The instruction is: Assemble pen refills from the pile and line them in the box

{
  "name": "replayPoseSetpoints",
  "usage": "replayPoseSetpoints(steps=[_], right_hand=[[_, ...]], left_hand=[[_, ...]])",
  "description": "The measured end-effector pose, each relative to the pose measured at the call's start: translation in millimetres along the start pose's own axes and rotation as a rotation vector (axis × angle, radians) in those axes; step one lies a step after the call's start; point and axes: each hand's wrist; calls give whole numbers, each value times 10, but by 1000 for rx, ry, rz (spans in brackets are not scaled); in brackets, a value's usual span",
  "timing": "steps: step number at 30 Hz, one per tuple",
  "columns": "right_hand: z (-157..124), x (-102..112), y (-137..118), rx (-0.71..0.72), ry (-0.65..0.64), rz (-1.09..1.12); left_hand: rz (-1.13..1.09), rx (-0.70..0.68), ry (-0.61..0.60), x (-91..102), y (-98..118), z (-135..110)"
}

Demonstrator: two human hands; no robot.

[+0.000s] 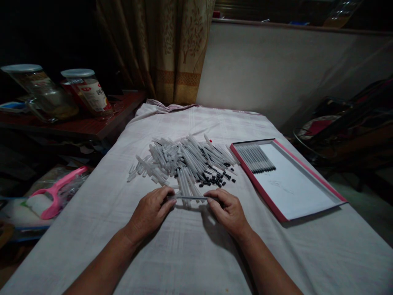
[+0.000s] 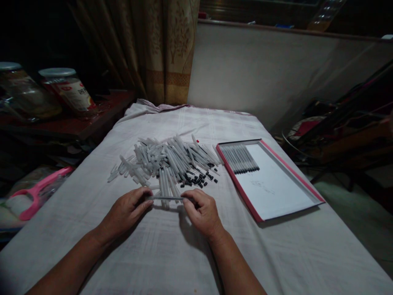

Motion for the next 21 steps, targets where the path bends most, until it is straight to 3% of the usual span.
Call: replayPoseSetpoints(steps=[8, 21], right_hand=[[9, 77, 55, -86, -280, 114], [10, 15, 59, -18, -318, 78]], left_hand=[[-542, 292, -164, -71, 65, 21], [-507, 332, -151, -90, 27, 20]])
Point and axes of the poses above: each hand's wrist, its own z-axis towards the middle knuckle, its own x-axis out of the back of the hand, y = z × x, and after that the axes turned 10 degrees about x, right-handed
